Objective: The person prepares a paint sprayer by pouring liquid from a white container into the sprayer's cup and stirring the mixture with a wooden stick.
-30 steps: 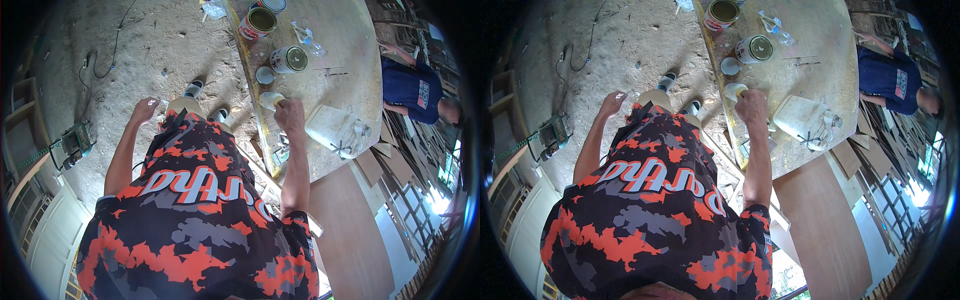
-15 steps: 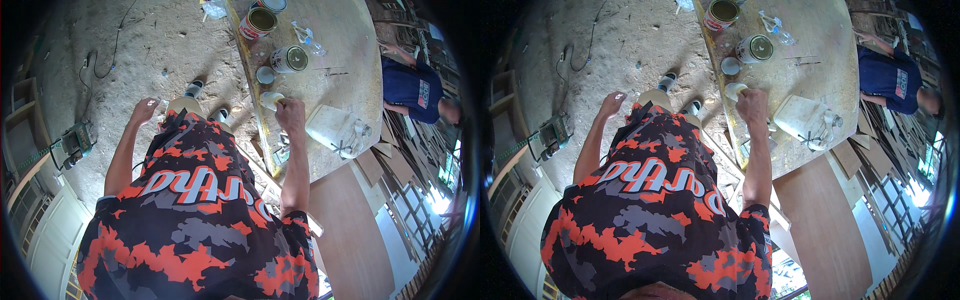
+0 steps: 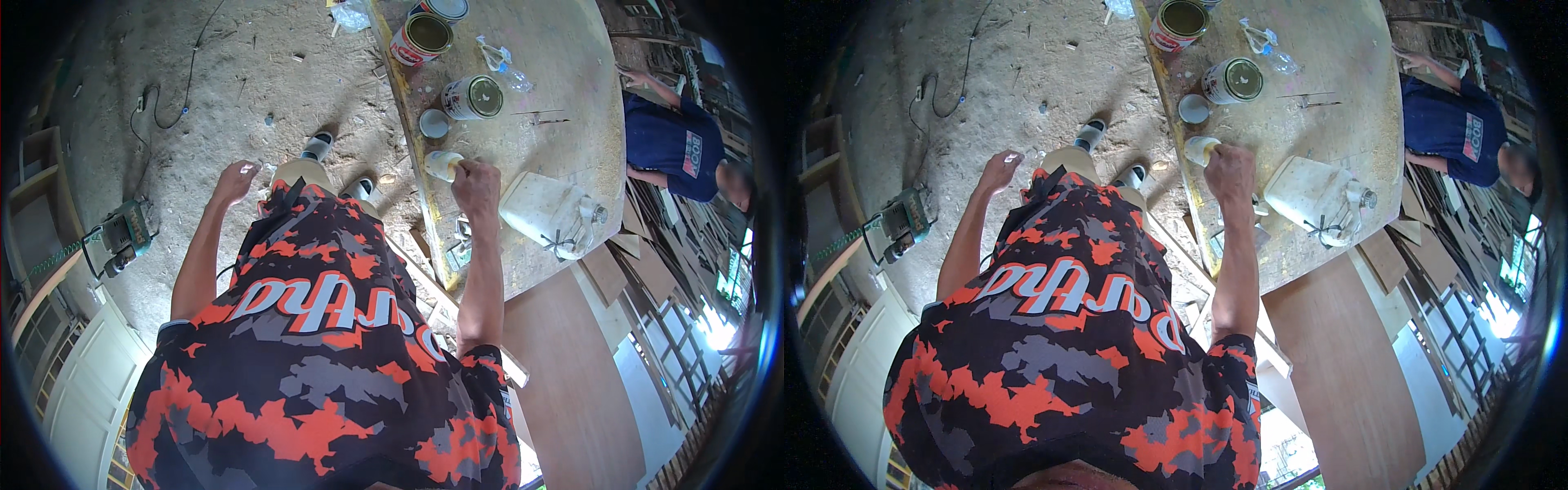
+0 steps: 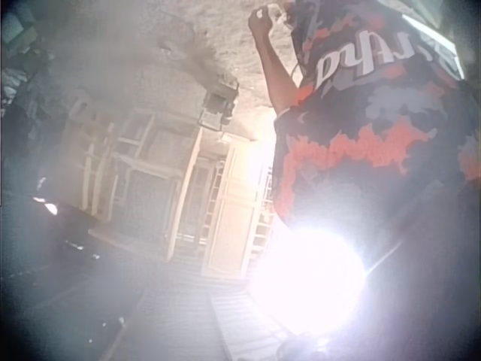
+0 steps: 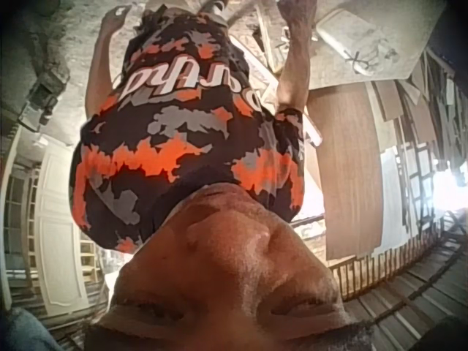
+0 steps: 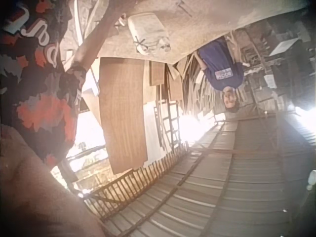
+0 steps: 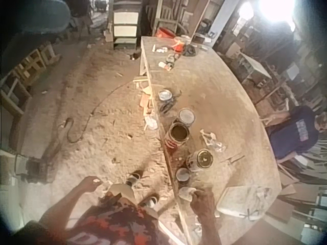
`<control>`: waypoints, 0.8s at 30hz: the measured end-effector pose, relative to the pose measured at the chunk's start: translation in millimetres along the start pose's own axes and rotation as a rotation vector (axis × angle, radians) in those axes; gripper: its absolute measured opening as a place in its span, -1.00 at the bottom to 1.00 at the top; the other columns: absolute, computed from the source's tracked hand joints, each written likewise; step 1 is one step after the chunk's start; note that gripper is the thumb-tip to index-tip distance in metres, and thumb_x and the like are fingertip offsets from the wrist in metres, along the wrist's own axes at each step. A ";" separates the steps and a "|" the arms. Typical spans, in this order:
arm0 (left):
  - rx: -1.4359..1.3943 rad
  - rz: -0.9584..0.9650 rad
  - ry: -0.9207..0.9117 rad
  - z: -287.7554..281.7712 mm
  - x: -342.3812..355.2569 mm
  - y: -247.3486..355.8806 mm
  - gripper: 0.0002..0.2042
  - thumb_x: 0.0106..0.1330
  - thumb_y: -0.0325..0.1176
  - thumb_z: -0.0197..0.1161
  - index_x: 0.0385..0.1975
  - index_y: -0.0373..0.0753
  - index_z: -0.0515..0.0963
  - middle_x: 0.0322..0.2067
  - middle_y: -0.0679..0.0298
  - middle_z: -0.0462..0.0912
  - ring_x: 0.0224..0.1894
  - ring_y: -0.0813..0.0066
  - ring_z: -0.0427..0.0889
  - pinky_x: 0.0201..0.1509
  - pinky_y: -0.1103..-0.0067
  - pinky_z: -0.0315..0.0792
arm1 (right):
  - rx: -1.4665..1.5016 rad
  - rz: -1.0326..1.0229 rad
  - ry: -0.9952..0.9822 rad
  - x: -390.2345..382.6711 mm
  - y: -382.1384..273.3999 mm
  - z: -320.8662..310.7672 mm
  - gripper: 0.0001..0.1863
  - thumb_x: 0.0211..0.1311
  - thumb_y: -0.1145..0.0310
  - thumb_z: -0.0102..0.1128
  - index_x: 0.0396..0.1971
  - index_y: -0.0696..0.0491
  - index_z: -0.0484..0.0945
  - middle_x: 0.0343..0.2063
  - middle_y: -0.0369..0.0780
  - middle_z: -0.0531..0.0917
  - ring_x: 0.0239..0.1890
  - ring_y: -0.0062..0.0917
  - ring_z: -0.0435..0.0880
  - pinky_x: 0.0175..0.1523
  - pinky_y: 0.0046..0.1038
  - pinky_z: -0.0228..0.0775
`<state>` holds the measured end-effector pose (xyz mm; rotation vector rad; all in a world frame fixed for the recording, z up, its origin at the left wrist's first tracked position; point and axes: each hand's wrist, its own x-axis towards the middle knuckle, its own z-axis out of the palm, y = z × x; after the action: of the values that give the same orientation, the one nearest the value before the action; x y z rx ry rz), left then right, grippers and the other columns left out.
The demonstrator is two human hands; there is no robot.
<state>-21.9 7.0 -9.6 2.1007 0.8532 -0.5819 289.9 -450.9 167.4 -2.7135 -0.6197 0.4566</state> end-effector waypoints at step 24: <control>0.003 0.008 0.012 1.2 8.7 -5.7 -0.53 0.60 0.04 0.27 0.17 -0.27 0.70 0.12 -0.08 0.79 0.24 0.03 0.74 0.33 0.28 0.56 | -0.076 0.017 0.135 -0.3 6.3 2.5 -0.81 0.23 0.38 0.32 -0.32 0.11 0.86 -0.33 0.09 0.77 -0.25 0.04 0.78 -0.05 -0.03 0.60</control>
<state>-20.4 12.1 -18.6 2.1109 0.8513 -0.5674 291.0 -455.9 162.8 -2.7949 -0.5896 0.2551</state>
